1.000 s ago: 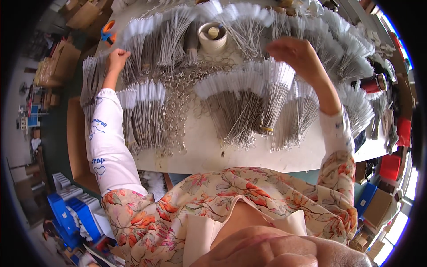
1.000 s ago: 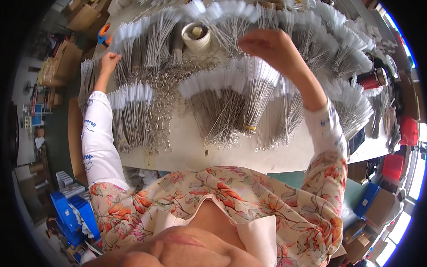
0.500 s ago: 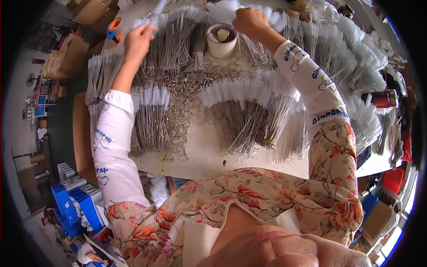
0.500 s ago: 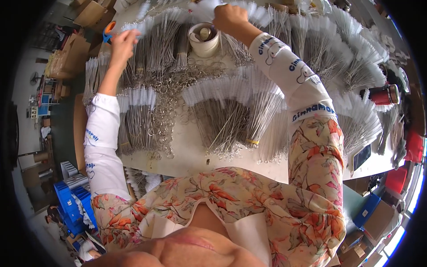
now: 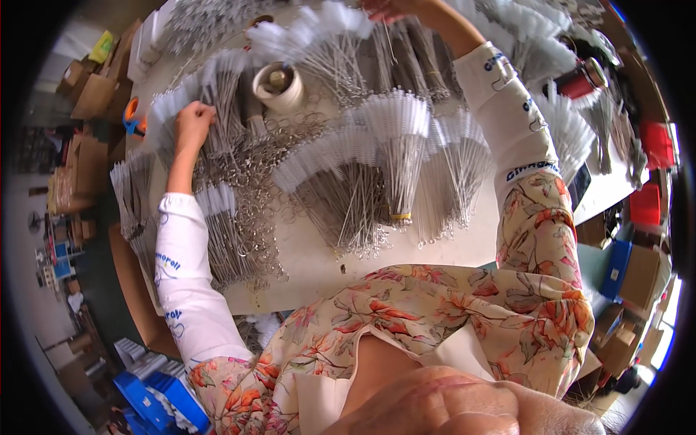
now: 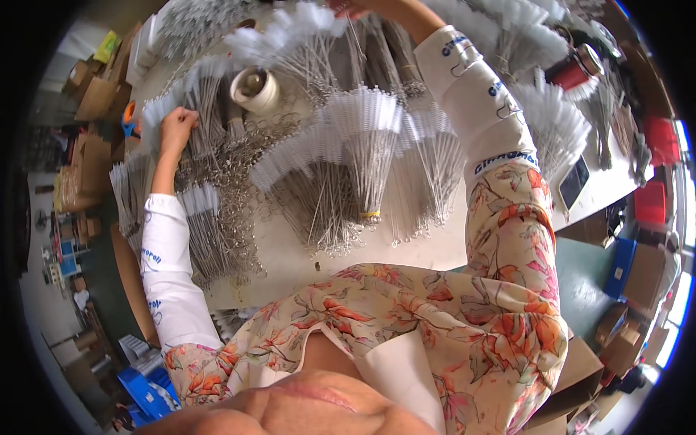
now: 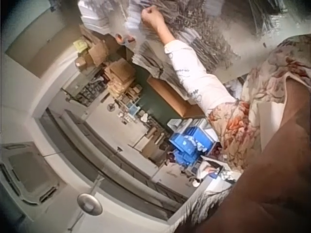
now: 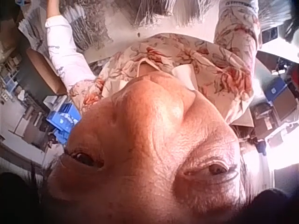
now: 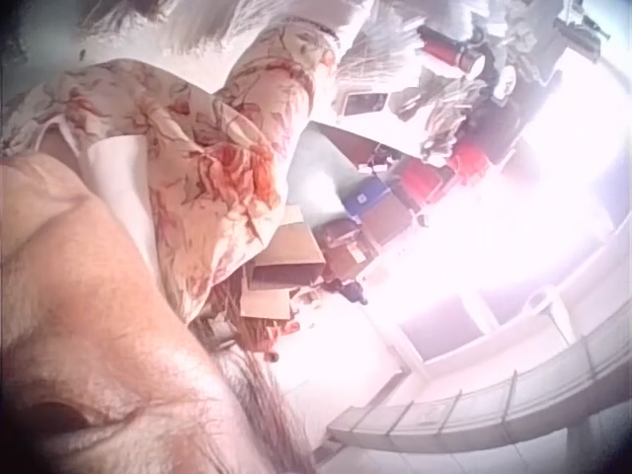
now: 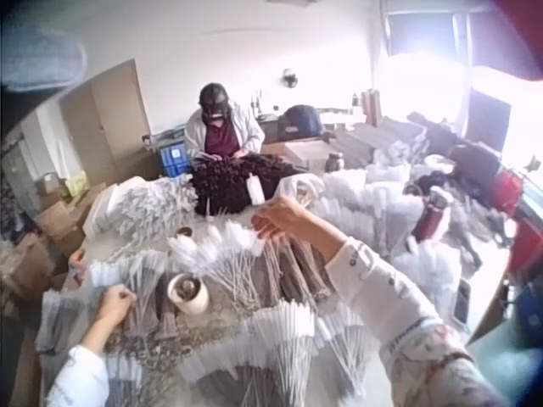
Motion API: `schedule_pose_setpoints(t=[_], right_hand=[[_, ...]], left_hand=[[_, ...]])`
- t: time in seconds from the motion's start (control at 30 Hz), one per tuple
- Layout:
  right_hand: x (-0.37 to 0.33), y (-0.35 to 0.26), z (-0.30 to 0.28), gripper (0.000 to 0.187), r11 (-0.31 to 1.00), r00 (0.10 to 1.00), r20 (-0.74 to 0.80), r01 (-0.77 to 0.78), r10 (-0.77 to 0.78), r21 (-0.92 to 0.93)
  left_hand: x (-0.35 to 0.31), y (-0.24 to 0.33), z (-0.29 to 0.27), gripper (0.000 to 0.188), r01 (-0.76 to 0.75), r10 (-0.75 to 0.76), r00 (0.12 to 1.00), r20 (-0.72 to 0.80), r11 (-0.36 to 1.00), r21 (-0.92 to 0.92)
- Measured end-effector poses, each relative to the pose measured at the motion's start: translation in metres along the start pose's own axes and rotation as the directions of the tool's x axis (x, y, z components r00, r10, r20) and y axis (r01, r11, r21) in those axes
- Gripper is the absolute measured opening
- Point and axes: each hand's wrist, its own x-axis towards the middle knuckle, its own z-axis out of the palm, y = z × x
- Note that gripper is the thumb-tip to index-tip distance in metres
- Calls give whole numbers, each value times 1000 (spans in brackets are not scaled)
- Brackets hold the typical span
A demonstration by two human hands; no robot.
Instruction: Assembling small metal clips onto bundles of white fibers at a workshop desk.
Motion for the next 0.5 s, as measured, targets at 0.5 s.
schedule_pose_setpoints(t=[0.5], right_hand=[[-125, 8, -21, 25, 278, 439, -712, -708, -548, -650]], left_hand=[[-177, 107, -70, 30, 36, -251, 954, -166, 644, -764]])
